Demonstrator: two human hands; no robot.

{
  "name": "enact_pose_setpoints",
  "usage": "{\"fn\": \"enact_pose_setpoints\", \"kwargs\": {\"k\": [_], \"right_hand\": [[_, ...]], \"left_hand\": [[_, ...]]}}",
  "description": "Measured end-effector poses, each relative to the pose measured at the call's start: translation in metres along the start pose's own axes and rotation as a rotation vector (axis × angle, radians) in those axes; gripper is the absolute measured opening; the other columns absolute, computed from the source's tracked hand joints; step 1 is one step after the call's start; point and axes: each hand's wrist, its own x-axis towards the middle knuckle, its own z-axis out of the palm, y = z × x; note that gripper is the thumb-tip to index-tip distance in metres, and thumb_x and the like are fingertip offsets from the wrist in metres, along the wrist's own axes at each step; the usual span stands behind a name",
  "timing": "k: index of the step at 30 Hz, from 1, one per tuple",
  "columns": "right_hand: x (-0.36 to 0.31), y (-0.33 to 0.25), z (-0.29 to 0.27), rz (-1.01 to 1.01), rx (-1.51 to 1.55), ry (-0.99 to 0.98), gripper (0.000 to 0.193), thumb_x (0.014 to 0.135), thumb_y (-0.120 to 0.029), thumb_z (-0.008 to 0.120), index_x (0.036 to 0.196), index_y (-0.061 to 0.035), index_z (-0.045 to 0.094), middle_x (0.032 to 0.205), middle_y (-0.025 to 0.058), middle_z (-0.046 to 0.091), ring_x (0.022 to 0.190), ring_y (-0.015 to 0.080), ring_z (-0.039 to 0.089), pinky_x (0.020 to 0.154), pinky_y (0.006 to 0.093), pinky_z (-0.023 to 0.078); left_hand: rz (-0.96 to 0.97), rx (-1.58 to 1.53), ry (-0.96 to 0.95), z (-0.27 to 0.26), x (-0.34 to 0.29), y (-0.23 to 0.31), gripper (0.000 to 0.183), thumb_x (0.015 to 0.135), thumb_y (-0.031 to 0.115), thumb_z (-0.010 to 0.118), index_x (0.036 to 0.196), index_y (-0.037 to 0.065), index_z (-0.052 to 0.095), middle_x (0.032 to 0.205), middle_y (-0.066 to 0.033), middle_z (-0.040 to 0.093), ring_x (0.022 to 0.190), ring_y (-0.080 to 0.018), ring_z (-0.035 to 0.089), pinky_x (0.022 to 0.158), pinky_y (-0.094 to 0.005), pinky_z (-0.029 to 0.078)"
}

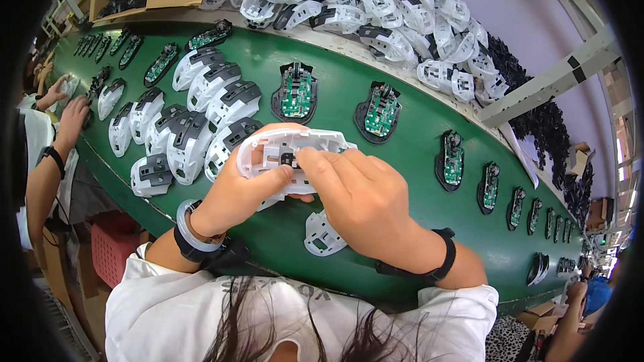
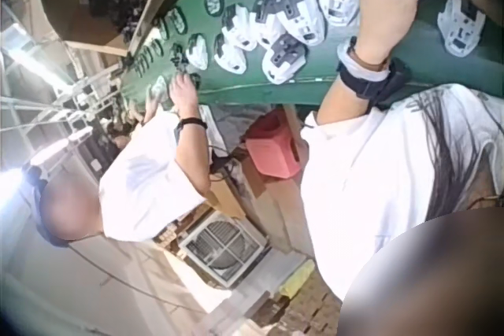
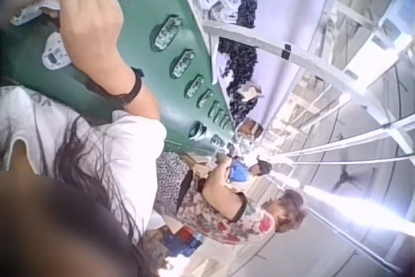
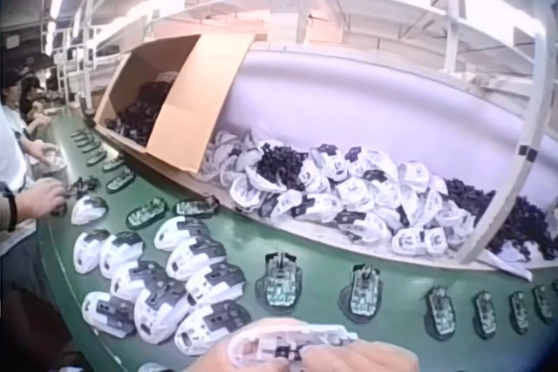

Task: The person assembles electronic devices on a green workbench. They pick up white plastic casings and black internal components, fit the components into the casings, and place the assembled units on the table. The process is repeated continuously with multiple units.

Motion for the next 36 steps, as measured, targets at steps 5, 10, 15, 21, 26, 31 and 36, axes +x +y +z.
{"fn": "enact_pose_setpoints", "kwargs": {"k": [5,10,15,21,26,31,36], "right_hand": [[0.001,-0.007,0.001,0.089,0.025,-0.139,0.037,0.072,-0.013,0.067,0.107,-0.0039,0.059,0.074,0.0052,0.062,0.059,0.0168,0.057,0.051,0.0271,0.044],[-0.004,0.002,0.000,0.167,0.204,-0.147,0.041,0.072,-0.014,0.068,0.111,-0.0066,0.059,0.085,0.0054,0.066,0.060,0.0171,0.058,0.050,0.0266,0.043],[0.013,0.008,-0.009,-0.182,0.076,0.017,0.045,0.071,-0.011,0.068,0.115,-0.0079,0.058,0.096,0.0014,0.068,0.082,0.0189,0.060,0.069,0.0324,0.046],[0.017,-0.010,0.005,-0.297,-0.195,-0.168,0.024,0.080,-0.021,0.059,0.102,-0.0101,0.058,0.096,0.0005,0.061,0.109,0.0183,0.053,0.098,0.0526,0.034],[-0.002,-0.025,-0.005,-0.249,-0.278,-0.178,0.024,0.081,-0.021,0.058,0.101,-0.0086,0.058,0.096,0.0053,0.061,0.110,0.0190,0.053,0.100,0.0558,0.033],[-0.043,-0.006,-0.042,0.093,0.270,0.072,0.043,0.088,-0.036,0.058,0.118,-0.0053,0.054,0.106,0.0088,0.061,0.106,0.0266,0.054,0.095,0.0459,0.039],[-0.064,0.014,-0.050,1.164,1.692,-0.043,0.042,0.098,-0.029,0.045,0.131,-0.0030,0.041,0.122,0.0125,0.052,0.106,0.0194,0.056,0.089,0.0347,0.047]], "left_hand": [[0.047,0.125,0.056,0.002,-0.001,-0.003,0.043,0.081,-0.005,0.048,0.124,-0.001,0.046,0.109,-0.0095,0.057,0.091,-0.0149,0.061,0.068,-0.0292,0.057],[0.042,0.192,0.113,-0.008,-0.001,-0.005,0.040,0.079,-0.006,0.045,0.118,-0.002,0.051,0.101,-0.0089,0.060,0.074,-0.0128,0.062,0.059,-0.0254,0.055],[0.006,0.152,0.096,-0.009,0.000,0.001,0.039,0.080,-0.003,0.047,0.118,-0.002,0.052,0.097,-0.0069,0.061,0.068,-0.0090,0.059,0.056,-0.0230,0.051],[0.069,0.249,0.042,-0.021,-0.002,-0.006,0.033,0.086,0.009,0.058,0.118,0.002,0.053,0.091,-0.0025,0.063,0.066,-0.0054,0.057,0.055,-0.0197,0.047],[-0.047,0.318,-0.018,-0.012,-0.008,-0.001,0.033,0.083,0.008,0.060,0.117,0.005,0.056,0.089,-0.0023,0.065,0.070,-0.0067,0.059,0.057,-0.0232,0.048],[0.594,1.073,0.039,0.014,-0.017,0.013,0.041,0.074,-0.004,0.059,0.113,0.007,0.061,0.102,-0.0098,0.066,0.084,-0.0272,0.065,0.074,-0.0328,0.052],[1.015,1.814,-0.239,0.052,0.008,-0.009,0.039,0.074,0.017,0.061,0.112,0.011,0.059,0.100,-0.0180,0.057,0.081,-0.0253,0.058,0.067,-0.0311,0.048]]}}
